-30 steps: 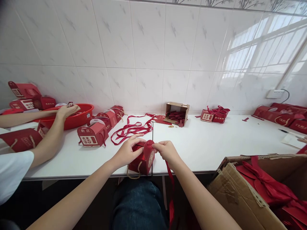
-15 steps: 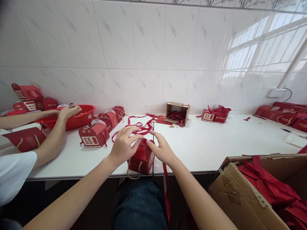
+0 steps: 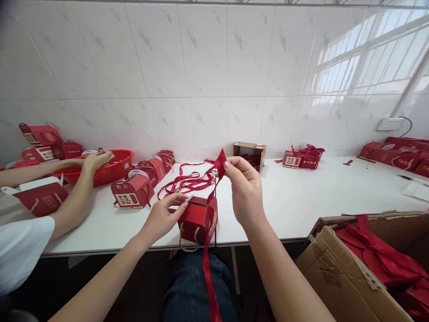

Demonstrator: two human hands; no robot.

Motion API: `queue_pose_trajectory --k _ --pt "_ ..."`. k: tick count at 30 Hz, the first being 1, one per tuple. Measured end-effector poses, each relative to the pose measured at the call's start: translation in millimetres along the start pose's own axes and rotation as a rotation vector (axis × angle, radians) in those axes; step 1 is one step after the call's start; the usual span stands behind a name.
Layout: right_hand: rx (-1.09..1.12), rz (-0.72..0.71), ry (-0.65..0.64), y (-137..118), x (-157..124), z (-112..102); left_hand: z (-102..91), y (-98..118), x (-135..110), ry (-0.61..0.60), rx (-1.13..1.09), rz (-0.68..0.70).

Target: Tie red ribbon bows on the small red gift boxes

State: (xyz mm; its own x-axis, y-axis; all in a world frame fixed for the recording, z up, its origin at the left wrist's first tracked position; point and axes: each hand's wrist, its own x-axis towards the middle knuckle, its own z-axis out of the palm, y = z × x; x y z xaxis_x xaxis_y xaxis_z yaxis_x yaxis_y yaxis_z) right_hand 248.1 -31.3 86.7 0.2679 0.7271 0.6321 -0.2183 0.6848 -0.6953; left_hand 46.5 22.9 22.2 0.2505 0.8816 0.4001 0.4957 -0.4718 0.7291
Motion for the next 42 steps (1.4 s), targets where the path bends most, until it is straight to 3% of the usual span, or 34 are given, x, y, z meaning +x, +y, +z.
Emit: queue_pose_trajectory --k 2,6,9,13,20,28,36,39,42 --pt "-0.112 0.062 -0.057 11 0 8 2.1 -6 1 0.056 -0.152 -0.080" --pt "-0.602 0.238 -0.268 57 -6 23 5.2 -11 2 0.059 -0.528 -0.259" --pt "-0.853 0.358 -0.386 78 -10 28 7.1 -12 0 0.074 -0.652 -0.330" --pt "-0.957 0.488 -0.467 80 -9 32 10.2 -14 -3 0.088 -0.684 -0.334" --pt "-1.004 0.659 -0.458 76 -5 35 12.9 -12 -6 0.079 -0.622 -0.275" --pt "-0.936 0.661 -0.428 77 -5 32 11.6 -6 -10 0.074 -0.548 -0.246" --pt "-0.982 0.673 -0.533 72 0 40 12.8 -1 -12 0.057 -0.496 -0.196" --pt "-1.098 0.540 -0.522 73 0 40 10.7 -1 -12 0.062 -0.446 -0.192" --pt "-1.188 0.357 -0.382 65 -4 29 -0.2 -10 -11 0.099 -0.353 -0.226"
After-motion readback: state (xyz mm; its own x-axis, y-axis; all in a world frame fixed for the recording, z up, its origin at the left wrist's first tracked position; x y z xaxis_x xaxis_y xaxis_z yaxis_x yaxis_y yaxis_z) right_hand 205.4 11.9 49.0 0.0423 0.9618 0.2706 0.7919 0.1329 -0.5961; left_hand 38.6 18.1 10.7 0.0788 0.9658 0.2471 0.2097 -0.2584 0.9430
